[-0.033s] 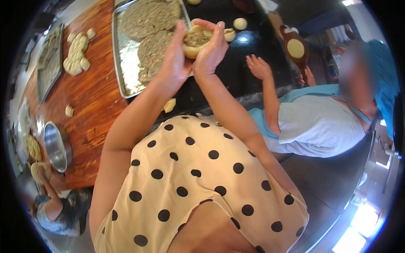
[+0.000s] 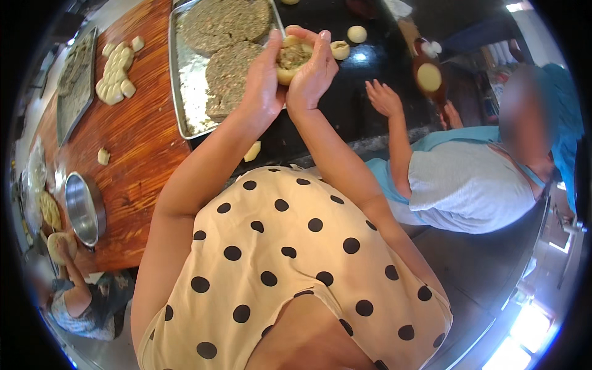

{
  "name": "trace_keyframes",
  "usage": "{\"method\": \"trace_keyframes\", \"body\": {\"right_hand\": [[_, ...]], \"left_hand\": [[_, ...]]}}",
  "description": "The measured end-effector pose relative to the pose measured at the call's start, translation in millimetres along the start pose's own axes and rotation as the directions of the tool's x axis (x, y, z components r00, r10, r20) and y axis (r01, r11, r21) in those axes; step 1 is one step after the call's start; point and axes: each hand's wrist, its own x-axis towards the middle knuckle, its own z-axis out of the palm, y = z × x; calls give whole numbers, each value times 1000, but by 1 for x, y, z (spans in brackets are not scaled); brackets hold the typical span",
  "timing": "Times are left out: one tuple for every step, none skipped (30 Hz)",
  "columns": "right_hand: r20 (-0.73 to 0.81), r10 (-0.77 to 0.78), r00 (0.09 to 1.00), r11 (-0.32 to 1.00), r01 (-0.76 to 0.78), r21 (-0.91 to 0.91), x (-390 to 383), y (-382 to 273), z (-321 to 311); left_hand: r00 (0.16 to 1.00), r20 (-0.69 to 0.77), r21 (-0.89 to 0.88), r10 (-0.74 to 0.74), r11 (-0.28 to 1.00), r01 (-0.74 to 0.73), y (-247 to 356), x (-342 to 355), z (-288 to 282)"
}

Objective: The person prepares filled dough buns by hand, taking portions of a meat-like filling from a tray, placing it onto pieces of flattened dough, and folding the dough around the filling into rounded buns.

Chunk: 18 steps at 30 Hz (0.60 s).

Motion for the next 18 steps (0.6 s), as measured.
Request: {"method": "trace_keyframes", "body": {"right_hand": [[-1,-62,998,998,62,-19,-6,7,1],[24,-130,991,991,131,-38,-12,13,2],[52,-194,980,979,197,-60,-15,12,4],[79,-258,963,961,264,-80,-19,11,5],[87,-262,961,959,269,-84,-20,12,5],[103,-267,958,957,276,-89,-16,10,8],[118,-272,955,954,283,-95,-12,9,9],[200,-238,950,962,259,-85,-8,9,1],[297,-226,928,960,263,-92,-6,2,-3],[392,-212,895,958,270,-99,-6,-8,-5],[482,-196,854,955,278,-104,-4,-17,-10],[627,-66,777,920,291,-264,2,-22,-21],[627,-115,771,884,368,-289,-1,-21,-24],[628,-165,760,840,441,-314,-4,-19,-28],[628,-217,748,785,515,-343,-4,-18,-33],[608,-187,771,789,487,-374,-1,-16,-36],[616,-242,750,754,545,-367,-1,-15,-37],[622,-300,723,715,602,-354,-2,-13,-35]], "left_hand": [[999,-12,65,50,997,-49,-1,-3,-5],[995,-18,130,99,987,-96,0,-7,-10],[989,-26,192,144,972,-137,0,-12,-10],[974,-52,262,220,944,-200,3,-16,-5],[971,-45,310,233,928,-208,3,-16,-7],[968,-40,351,250,910,-220,7,-11,-6],[964,-33,392,264,891,-230,10,-7,-6],[973,32,486,228,847,-214,15,-4,-9],[987,14,426,161,892,-152,23,-4,-10],[996,1,362,93,928,-88,34,-4,-7],[1000,-6,295,24,955,-22,44,-4,-6],[959,260,181,-108,982,62,50,2,-7],[969,232,275,-84,961,17,52,0,-9],[977,206,367,-56,930,-24,53,-5,-9],[981,192,456,-30,888,-62,52,-9,-6],[983,181,540,-1,836,-98,52,-12,-3],[977,212,438,-10,895,-86,49,-14,-4],[969,246,334,-13,940,-72,45,-15,-9]]}}
